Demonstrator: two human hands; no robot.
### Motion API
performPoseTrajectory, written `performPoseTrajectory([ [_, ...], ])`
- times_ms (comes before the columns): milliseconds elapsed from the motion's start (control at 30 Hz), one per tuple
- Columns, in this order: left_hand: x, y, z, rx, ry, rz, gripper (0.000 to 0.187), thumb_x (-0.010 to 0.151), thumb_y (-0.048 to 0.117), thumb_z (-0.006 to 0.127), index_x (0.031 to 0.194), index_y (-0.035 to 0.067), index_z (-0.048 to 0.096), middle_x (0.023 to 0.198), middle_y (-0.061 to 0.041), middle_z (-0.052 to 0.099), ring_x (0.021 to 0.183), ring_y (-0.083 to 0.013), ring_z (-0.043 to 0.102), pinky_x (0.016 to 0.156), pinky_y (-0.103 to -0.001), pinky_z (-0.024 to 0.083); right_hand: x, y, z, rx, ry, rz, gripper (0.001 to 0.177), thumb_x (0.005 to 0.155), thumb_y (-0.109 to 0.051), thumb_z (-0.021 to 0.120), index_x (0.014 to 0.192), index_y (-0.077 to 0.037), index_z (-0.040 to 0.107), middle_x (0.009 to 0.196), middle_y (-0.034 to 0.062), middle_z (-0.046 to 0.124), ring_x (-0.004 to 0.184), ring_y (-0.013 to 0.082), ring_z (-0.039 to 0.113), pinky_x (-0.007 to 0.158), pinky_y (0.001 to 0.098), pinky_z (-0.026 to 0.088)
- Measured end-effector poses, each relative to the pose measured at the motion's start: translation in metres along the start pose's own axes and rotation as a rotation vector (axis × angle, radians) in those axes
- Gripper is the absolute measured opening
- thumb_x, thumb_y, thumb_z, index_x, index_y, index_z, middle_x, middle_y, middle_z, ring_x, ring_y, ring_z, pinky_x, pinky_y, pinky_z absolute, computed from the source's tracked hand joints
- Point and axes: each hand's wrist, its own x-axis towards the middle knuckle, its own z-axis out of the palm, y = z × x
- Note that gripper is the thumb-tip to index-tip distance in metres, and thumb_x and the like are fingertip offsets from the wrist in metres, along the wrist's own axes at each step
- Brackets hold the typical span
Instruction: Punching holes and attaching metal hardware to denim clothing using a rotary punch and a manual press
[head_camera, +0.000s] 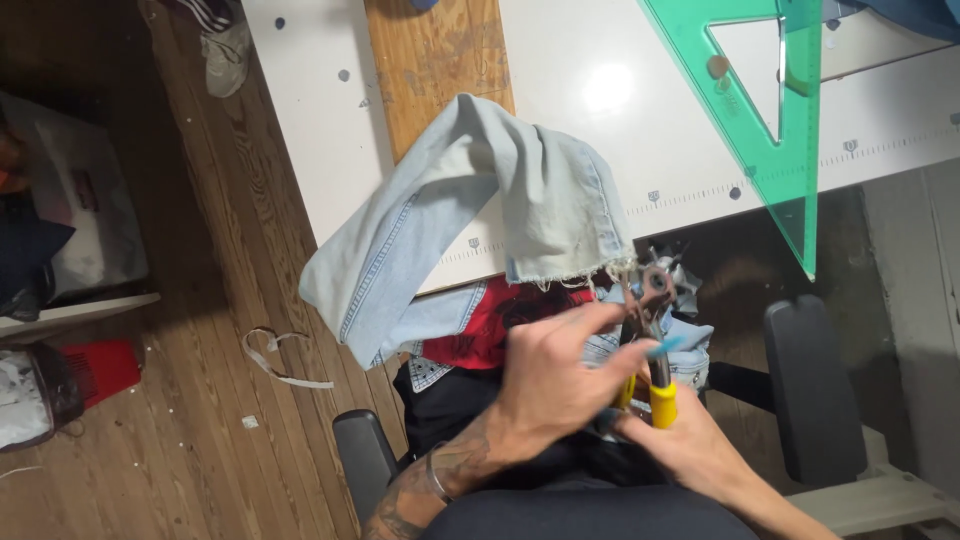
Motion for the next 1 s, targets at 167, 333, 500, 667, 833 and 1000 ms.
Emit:
performPoseTrajectory([
  [167, 0.017, -0.022, -0.024, 0.511, 0.207, 0.393, 0.03, 0.083, 0.021, 0.067, 0.103, 0.005, 0.05, 0.1, -0.009, 0.051, 0.093, -0.0226, 0.05, 0.083, -0.04, 0.044, -0.002, 0.007, -0.012, -0.05, -0.003, -0.003, 0.028, 0.071, -0.017, 0.061, 0.099, -0.012, 0.063, 0.088, -0.0005, 0.067, 0.082, 0.0104, 0.062, 0.081, 0.0234, 0.044],
  [333, 0.033, -0.044, -0.019, 0.746, -0.148, 0.37, 0.047, 0.078, -0.002, 0.057, 0.123, 0.008, 0.047, 0.135, -0.009, 0.036, 0.122, -0.0265, 0.041, 0.102, -0.057, 0.027, -0.002, 0.011, -0.021, 0.057, 0.022, -0.06, 0.029, 0.072, -0.012, 0.059, 0.1, -0.008, 0.059, 0.093, 0.0018, 0.065, 0.089, 0.0105, 0.062, 0.085, 0.0243, 0.043],
  [500, 0.034, -0.044, -0.021, 0.565, -0.013, 0.444, 0.024, 0.077, -0.003, 0.064, 0.101, 0.001, 0.06, 0.101, -0.015, 0.063, 0.096, -0.0271, 0.061, 0.095, -0.052, 0.038, 0.01, 0.012, -0.031, 0.471, 0.138, -0.16, 0.039, 0.065, -0.001, 0.056, 0.104, 0.003, 0.053, 0.091, 0.0152, 0.062, 0.085, 0.0246, 0.06, 0.083, 0.0347, 0.045],
  [667, 0.022, -0.039, -0.043, 0.559, 0.085, 0.396, 0.022, 0.082, -0.007, 0.052, 0.104, -0.002, 0.057, 0.104, -0.016, 0.06, 0.098, -0.0259, 0.059, 0.096, -0.046, 0.039, 0.022, -0.018, -0.022, 0.652, 0.161, -0.204, 0.039, 0.067, 0.0, 0.054, 0.105, 0.002, 0.048, 0.093, 0.0181, 0.057, 0.089, 0.0247, 0.057, 0.082, 0.0342, 0.047],
  [833, 0.012, -0.022, -0.053, 0.516, 0.277, 0.352, 0.015, 0.086, -0.003, 0.052, 0.099, -0.001, 0.059, 0.101, -0.014, 0.061, 0.093, -0.0253, 0.061, 0.091, -0.042, 0.045, 0.028, -0.059, 0.02, 0.75, 0.089, -0.316, 0.034, 0.066, 0.001, 0.058, 0.098, -0.005, 0.048, 0.11, 0.0229, 0.055, 0.083, 0.0206, 0.057, 0.074, 0.0311, 0.048],
  [1000, 0.019, -0.005, -0.064, 0.432, 0.607, 0.379, 0.015, 0.079, 0.002, 0.06, 0.093, 0.006, 0.065, 0.095, -0.006, 0.064, 0.086, -0.0215, 0.065, 0.083, -0.037, 0.049, 0.055, -0.071, 0.045, 0.879, 0.173, -0.351, 0.029, 0.074, -0.007, 0.059, 0.1, -0.004, 0.046, 0.093, 0.0104, 0.055, 0.079, 0.0173, 0.058, 0.062, 0.0242, 0.049],
])
